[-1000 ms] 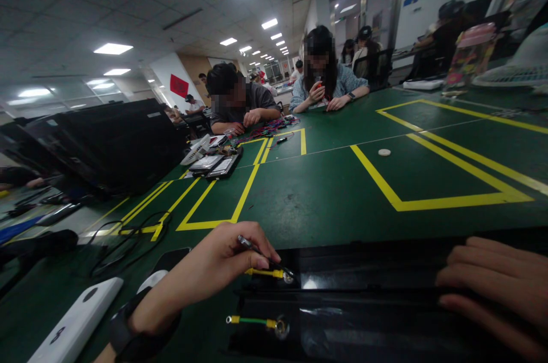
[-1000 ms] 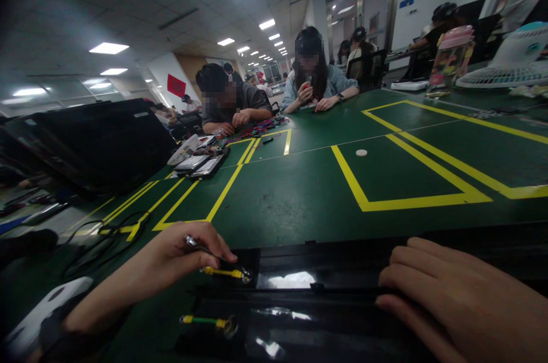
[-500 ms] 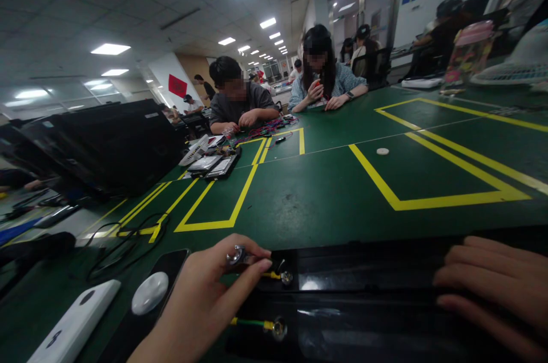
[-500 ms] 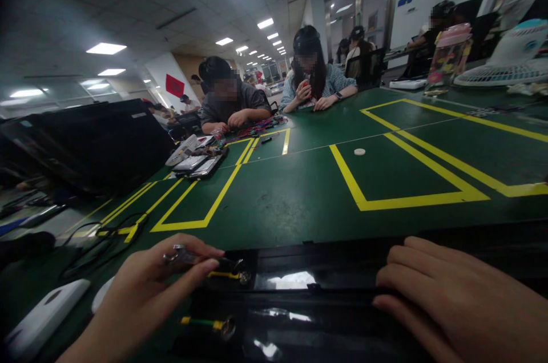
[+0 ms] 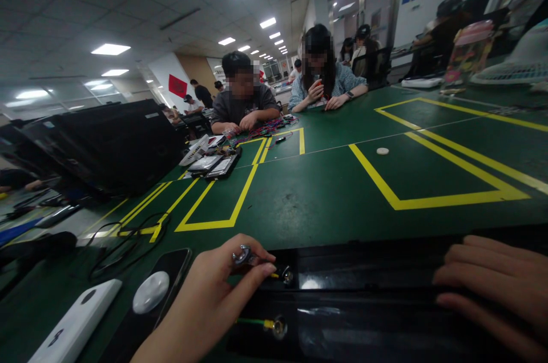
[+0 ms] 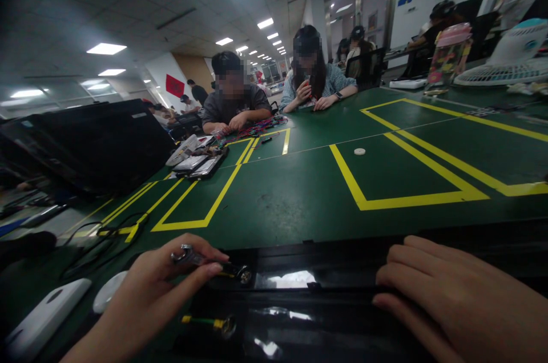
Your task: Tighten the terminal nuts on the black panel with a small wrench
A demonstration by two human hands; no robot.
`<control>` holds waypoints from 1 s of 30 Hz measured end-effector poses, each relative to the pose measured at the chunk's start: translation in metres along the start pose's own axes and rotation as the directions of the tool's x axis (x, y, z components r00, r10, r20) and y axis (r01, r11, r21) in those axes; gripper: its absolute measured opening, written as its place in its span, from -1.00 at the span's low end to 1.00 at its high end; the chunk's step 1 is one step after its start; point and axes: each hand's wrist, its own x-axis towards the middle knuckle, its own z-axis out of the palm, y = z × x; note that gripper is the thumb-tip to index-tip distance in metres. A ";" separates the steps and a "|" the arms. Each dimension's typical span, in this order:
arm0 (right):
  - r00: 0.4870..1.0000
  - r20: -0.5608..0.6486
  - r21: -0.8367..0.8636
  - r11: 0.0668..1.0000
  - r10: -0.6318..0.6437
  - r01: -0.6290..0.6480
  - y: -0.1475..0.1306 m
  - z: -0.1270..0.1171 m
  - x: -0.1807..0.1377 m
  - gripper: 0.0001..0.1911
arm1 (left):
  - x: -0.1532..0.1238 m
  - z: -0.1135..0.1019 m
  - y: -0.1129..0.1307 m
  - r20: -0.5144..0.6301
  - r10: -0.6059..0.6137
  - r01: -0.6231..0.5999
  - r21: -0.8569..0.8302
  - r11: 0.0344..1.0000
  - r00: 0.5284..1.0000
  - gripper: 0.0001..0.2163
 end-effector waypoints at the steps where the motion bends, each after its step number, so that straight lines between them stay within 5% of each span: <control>1: 1.000 0.020 -0.023 1.000 -0.010 0.011 0.001 0.000 -0.001 -0.78 | 0.001 0.000 -0.001 0.005 0.004 -0.004 -0.002 1.000 1.000 -0.93; 25: 0.989 0.088 -0.156 0.979 -0.118 0.130 0.003 -0.001 -0.004 -0.78 | 0.014 -0.002 -0.006 0.163 -0.142 0.170 -0.169 0.971 0.976 -0.92; 30: 0.990 0.097 -0.145 0.983 -0.100 0.113 0.002 0.000 -0.003 -0.79 | 0.007 -0.009 -0.007 0.003 -0.157 0.152 -0.262 0.953 0.988 -0.97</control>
